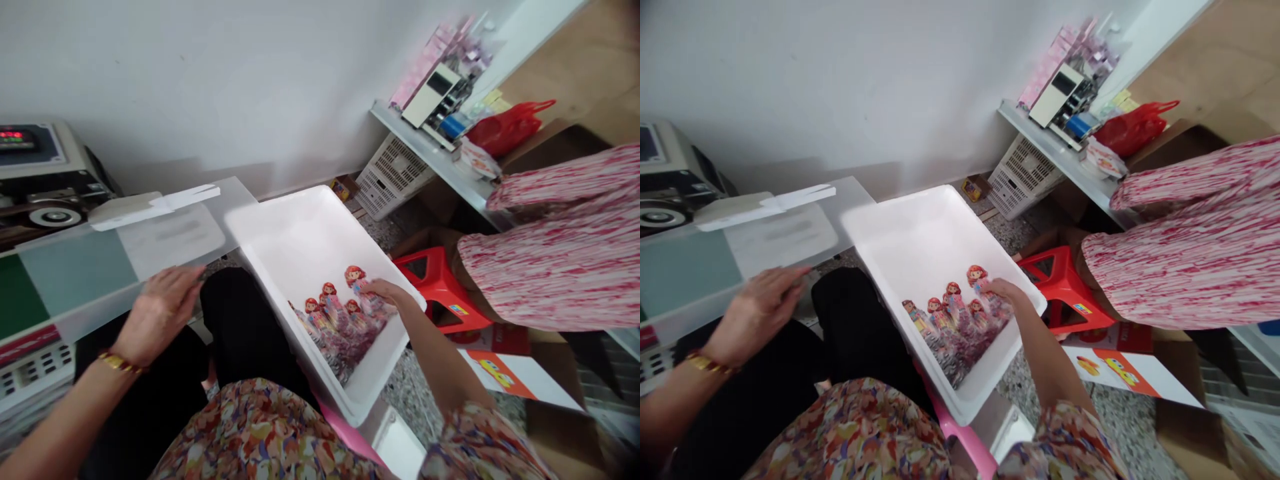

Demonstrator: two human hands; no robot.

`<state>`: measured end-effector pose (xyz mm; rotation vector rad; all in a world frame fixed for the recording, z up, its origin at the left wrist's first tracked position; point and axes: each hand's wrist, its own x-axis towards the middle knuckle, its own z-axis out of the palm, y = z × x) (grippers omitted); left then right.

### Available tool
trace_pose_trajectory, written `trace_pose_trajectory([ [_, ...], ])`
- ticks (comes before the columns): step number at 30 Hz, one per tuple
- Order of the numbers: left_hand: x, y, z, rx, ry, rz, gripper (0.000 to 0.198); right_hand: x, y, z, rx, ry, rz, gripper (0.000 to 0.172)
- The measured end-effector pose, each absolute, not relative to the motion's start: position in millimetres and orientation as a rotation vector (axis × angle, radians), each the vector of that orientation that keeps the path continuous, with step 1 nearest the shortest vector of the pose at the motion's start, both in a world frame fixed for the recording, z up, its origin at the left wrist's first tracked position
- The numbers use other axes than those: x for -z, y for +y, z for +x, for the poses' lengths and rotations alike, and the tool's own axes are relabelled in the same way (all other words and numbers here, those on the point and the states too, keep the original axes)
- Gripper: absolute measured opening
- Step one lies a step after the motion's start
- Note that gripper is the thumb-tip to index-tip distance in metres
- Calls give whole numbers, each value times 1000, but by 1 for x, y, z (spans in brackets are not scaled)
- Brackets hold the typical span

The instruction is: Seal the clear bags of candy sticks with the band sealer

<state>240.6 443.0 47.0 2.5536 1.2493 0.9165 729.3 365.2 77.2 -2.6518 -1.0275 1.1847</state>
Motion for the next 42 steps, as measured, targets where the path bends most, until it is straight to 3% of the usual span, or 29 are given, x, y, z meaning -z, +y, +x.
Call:
trace_pose_trajectory([
  [3, -58, 435, 287, -990, 1165, 2635, 43, -94, 395, 682, -1436, -1080, -2324, 26],
  [7, -67, 433, 325, -841, 989, 2769, 64, -105, 432, 579, -1979, -1025, -1652, 40],
  [12, -67, 448, 288, -857, 938, 2705, 53, -118, 471, 494, -2271, -1129, -1255, 39],
  [16, -71, 460, 245, -821, 1056, 2221, 33, -119, 508, 481, -2497, -1397, -1168, 61],
  [21, -83, 472, 225, -892, 984, 1215, 46, -111, 536, 463, -1893, -1642, -1202, 57],
  [23, -84, 477, 225, -900, 875, 1032, 52, -110, 540, 447, -1834, -1649, -1058, 57],
  [27, -76, 492, 231, -945, 874, 882, 59, -103, 551, 410, -1781, -1521, -984, 40],
  [32, -66, 521, 231, -1101, 1403, 1127, 55, -80, 588, 383, -1597, -1382, -1167, 42],
  [35, -64, 534, 226, -973, 1825, 1380, 58, -74, 610, 371, -1354, -1558, -1375, 44],
  [38, -56, 539, 222, -874, 2165, 1624, 63, -74, 623, 358, -1015, -1846, -1672, 35],
  [42, -36, 538, 217, -720, 2104, 2157, 43, -72, 624, 350, -468, -2112, -1997, 46],
])
